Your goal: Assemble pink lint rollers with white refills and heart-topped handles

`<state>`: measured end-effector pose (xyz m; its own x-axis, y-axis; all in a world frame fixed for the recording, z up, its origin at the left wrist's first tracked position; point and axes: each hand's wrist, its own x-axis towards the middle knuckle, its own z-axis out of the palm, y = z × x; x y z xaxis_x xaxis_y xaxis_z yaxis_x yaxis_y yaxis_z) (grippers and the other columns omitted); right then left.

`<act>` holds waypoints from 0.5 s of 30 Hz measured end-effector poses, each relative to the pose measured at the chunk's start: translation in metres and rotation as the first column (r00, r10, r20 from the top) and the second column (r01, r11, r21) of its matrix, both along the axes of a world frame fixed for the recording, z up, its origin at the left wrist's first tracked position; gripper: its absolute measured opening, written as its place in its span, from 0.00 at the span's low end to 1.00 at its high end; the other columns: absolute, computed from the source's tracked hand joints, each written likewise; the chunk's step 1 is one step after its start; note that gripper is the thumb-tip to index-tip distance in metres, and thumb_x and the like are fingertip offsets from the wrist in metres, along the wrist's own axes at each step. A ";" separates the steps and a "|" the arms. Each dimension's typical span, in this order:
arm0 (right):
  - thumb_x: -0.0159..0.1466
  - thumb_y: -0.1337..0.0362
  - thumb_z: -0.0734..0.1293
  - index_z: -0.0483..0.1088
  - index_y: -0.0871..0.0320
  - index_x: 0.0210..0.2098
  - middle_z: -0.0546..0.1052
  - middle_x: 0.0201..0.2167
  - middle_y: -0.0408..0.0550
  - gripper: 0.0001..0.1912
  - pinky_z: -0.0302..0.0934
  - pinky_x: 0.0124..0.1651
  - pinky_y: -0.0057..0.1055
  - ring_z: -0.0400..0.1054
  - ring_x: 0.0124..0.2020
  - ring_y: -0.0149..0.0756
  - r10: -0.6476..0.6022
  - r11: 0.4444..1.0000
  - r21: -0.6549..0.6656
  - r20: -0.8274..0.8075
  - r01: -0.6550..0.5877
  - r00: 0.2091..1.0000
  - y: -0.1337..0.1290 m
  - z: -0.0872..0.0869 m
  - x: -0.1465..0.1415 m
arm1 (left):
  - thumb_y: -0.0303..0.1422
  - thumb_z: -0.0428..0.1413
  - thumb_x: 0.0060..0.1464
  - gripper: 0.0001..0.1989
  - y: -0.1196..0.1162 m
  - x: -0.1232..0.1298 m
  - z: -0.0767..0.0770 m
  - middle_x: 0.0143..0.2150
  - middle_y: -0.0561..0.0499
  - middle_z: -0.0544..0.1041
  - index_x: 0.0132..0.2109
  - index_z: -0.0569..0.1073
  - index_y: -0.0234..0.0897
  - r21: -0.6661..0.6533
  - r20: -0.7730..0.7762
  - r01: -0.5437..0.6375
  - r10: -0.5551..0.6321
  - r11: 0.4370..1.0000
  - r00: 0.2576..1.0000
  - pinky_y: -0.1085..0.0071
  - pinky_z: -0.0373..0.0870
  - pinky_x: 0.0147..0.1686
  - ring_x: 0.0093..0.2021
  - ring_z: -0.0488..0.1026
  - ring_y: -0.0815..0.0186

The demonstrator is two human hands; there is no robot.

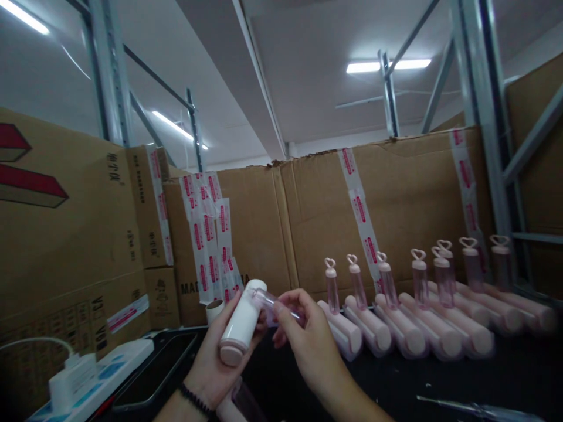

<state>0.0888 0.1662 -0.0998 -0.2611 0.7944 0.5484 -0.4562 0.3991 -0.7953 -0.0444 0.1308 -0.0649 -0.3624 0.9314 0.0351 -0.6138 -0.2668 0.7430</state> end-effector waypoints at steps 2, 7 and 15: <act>0.65 0.52 0.68 0.66 0.58 0.39 0.74 0.28 0.42 0.15 0.67 0.28 0.28 0.71 0.25 0.32 0.036 0.999 -0.018 -0.007 -0.036 0.999 -0.004 -0.004 -0.004 | 0.32 0.55 0.62 0.06 0.000 0.009 -0.004 0.27 0.48 0.79 0.40 0.74 0.32 -0.023 0.018 0.028 -0.027 0.999 0.999 0.70 0.77 0.24 0.23 0.77 0.65; 0.65 0.56 0.68 0.68 0.57 0.37 0.73 0.32 0.44 0.10 0.68 0.34 0.28 0.71 0.32 0.34 -0.111 0.993 0.036 0.041 0.109 0.993 -0.005 -0.011 -0.007 | 0.31 0.57 0.60 0.06 -0.005 0.023 -0.004 0.30 0.45 0.81 0.41 0.75 0.31 -0.064 0.015 0.065 -0.064 0.996 0.998 0.65 0.80 0.29 0.25 0.79 0.62; 0.66 0.55 0.66 0.66 0.56 0.41 0.76 0.35 0.46 0.11 0.71 0.32 0.32 0.75 0.31 0.37 -0.128 0.992 -0.018 -0.012 0.128 0.992 -0.009 -0.008 -0.005 | 0.32 0.52 0.62 0.10 0.003 0.012 -0.006 0.30 0.42 0.81 0.37 0.74 0.30 -0.076 0.016 -0.130 0.131 0.989 0.991 0.68 0.79 0.28 0.26 0.79 0.62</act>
